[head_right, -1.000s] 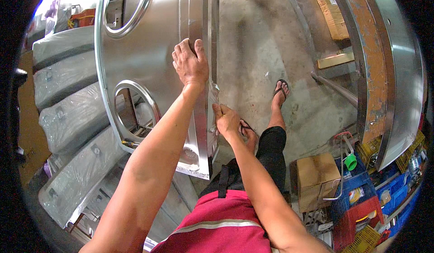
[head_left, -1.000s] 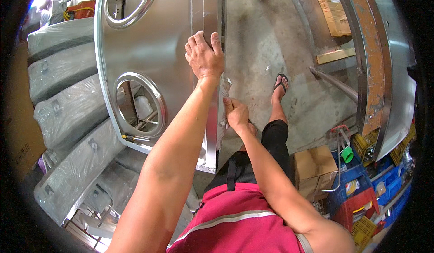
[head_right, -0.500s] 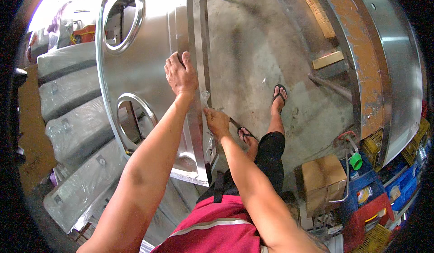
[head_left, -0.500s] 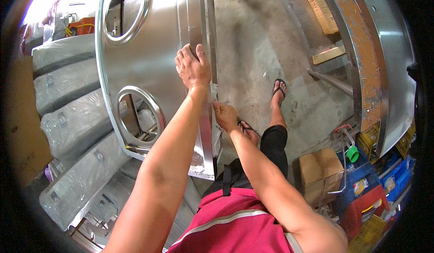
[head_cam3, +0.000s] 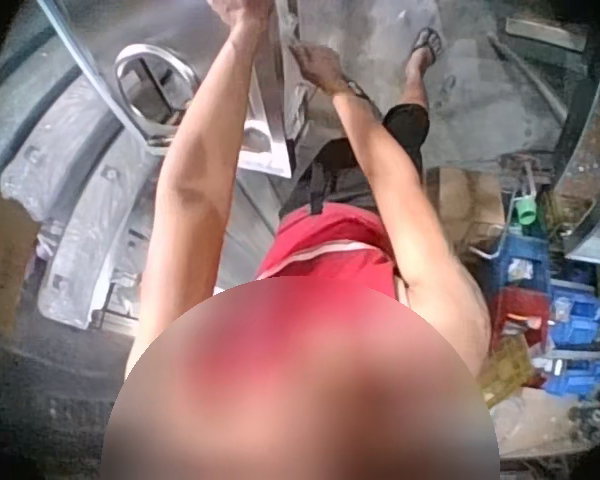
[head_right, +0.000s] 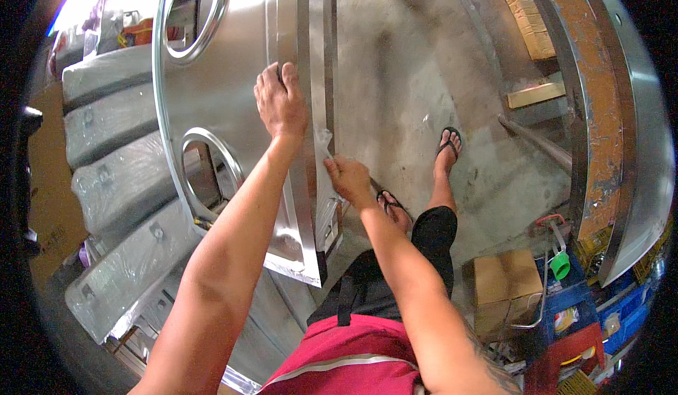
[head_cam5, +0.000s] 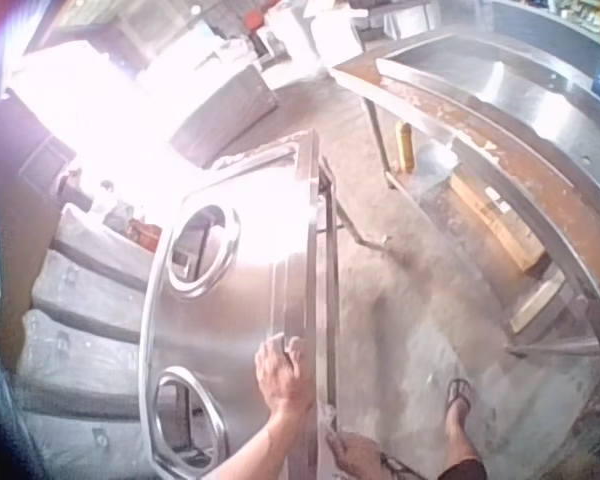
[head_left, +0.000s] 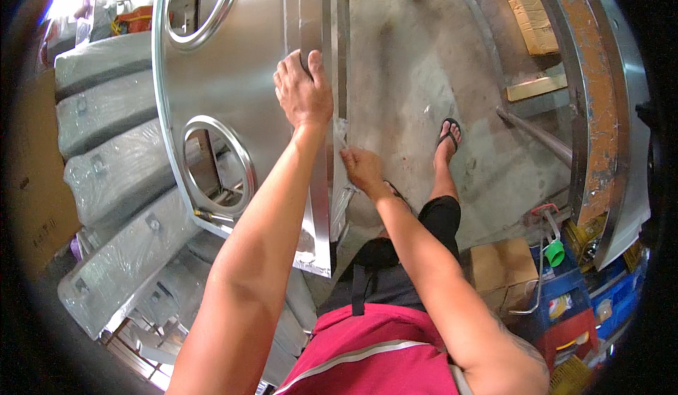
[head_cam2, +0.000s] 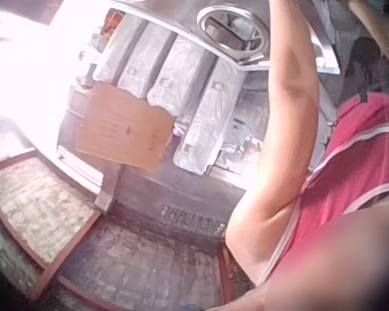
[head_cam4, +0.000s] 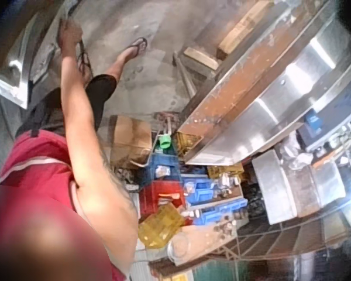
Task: The person removes protective plastic film from the edges and surfaces of a stainless steel sink. They peel the film by hand along the perimeter and around the drain area, then gather the removed film and place it into a plastic bag.
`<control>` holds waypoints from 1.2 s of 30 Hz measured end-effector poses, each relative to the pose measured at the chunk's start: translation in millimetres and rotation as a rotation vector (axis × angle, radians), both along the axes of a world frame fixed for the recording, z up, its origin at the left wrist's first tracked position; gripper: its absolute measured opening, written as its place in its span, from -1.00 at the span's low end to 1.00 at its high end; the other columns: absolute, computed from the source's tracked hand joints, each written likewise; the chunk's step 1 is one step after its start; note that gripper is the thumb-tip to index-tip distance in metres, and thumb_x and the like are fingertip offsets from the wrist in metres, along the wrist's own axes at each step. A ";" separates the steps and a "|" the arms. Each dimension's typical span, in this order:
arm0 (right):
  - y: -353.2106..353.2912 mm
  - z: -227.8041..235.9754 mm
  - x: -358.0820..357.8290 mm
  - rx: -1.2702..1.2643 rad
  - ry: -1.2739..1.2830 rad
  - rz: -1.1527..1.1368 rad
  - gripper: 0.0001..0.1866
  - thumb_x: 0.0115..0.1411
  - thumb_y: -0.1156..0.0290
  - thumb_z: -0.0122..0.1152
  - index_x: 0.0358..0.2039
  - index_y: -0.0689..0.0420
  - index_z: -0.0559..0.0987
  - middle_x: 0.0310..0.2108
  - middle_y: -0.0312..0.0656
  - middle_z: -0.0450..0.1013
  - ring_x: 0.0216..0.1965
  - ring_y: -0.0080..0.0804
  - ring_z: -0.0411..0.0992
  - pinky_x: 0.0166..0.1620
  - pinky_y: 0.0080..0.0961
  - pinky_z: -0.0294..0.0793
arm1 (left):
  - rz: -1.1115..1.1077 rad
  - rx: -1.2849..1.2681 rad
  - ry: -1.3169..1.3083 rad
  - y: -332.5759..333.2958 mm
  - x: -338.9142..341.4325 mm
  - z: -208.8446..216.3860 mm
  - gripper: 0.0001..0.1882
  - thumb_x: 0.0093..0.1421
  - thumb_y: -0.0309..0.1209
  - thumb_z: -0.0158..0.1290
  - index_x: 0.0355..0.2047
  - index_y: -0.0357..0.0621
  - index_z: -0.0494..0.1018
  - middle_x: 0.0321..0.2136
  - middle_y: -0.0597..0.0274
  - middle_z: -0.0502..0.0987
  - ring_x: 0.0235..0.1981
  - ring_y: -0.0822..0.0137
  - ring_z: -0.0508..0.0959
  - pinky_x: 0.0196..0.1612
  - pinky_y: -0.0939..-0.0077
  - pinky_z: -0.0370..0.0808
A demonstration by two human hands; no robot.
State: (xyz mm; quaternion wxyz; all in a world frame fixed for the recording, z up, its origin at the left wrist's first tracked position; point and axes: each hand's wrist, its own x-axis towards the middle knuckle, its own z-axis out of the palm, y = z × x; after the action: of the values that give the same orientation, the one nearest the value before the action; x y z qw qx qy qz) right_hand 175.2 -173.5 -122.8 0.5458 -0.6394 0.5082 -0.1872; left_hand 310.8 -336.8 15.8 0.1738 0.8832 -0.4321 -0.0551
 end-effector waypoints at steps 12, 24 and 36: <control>80.1 85.0 -27.2 1.141 -0.281 -0.525 -0.30 0.36 -0.29 0.02 -0.17 0.23 0.60 -0.38 -0.29 0.52 -0.39 -0.46 0.45 -0.30 -0.45 0.42 | -0.144 -0.228 0.135 85.7 7.8 28.7 -0.52 0.42 -0.12 -0.07 0.15 -0.23 0.39 0.09 -0.11 0.47 0.16 -0.11 0.40 0.25 0.06 0.29; 84.5 96.1 25.5 0.128 -0.023 -0.601 -0.59 0.40 0.10 0.06 -0.15 0.23 0.59 -0.31 0.29 0.56 -0.22 0.36 0.53 -0.15 0.05 0.47 | -0.215 -0.202 0.208 205.4 -26.7 -7.1 -0.40 0.45 -0.05 -0.16 0.30 -0.26 0.24 0.15 -0.14 0.38 0.21 -0.13 0.35 0.32 0.04 0.20; 73.3 53.3 18.8 0.013 0.158 -0.377 -0.59 0.40 0.02 0.01 -0.15 0.14 0.55 -0.33 0.19 0.57 -0.25 0.31 0.52 -0.16 0.16 0.48 | -0.228 -0.161 0.194 202.6 -29.7 -4.2 -0.25 0.43 0.13 -0.21 0.28 -0.34 0.22 0.17 -0.17 0.36 0.22 -0.14 0.34 0.29 0.01 0.21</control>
State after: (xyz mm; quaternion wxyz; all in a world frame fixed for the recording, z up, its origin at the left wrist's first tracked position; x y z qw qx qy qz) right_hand 194.1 -100.2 -69.5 0.4635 -0.5423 0.6612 -0.2321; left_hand 281.1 -134.2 11.6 0.2775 0.8021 -0.5138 -0.1247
